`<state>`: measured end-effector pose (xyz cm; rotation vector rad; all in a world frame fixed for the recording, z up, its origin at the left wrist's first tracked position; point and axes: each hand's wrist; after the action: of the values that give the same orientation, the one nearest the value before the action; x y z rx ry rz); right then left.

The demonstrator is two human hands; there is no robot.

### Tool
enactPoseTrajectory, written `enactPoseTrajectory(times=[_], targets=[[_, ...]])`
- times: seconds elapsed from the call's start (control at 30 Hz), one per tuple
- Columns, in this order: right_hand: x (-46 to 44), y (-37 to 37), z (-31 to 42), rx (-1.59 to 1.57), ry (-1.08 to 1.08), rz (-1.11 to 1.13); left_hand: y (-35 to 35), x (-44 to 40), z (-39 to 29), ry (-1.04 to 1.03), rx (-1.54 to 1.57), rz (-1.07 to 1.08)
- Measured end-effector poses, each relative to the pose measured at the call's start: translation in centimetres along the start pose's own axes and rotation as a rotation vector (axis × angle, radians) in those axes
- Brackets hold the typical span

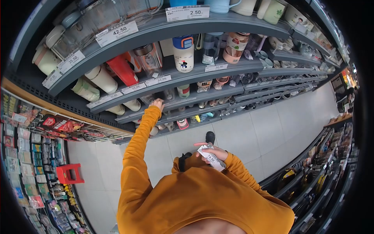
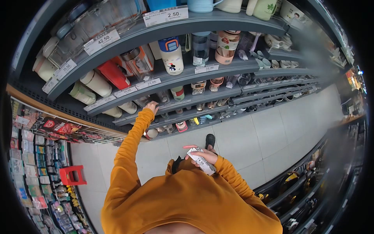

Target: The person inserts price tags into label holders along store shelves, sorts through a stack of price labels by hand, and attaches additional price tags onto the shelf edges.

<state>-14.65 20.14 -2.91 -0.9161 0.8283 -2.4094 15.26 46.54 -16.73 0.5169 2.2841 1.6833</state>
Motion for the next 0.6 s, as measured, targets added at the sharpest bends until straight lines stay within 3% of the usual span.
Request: enactPoseTrajectory(times=[0.03, 0.37, 0.47, 0.6], targets=[[-0.1, 0.0, -0.1, -0.004, -0.005, -0.009, 0.1, 0.0, -0.2, 0.032, -0.006, 0.069], [-1.7, -0.1, -0.7, -0.042, 0.013, -0.05, 1.2, -0.1, -1.0, -0.087, 0.046, -0.016], [-2.2, 0.6, -1.1, -0.116, 0.029, -0.117, 4.3, 0.8, -2.4, -0.219, 0.096, -0.151], [-3.4, 3.5, -2.7, -0.254, 0.06, -0.203, 11.4, 3.8, -5.3, -0.215, 0.558, 0.167]])
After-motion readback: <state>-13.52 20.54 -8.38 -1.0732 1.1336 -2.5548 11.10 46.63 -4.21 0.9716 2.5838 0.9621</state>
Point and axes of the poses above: each hand's wrist, its own x-axis away from the middle knuckle, its own y-axis out of the back of the hand, z = x × y, and after that the axes turned 2 degrees about -z, right-handed
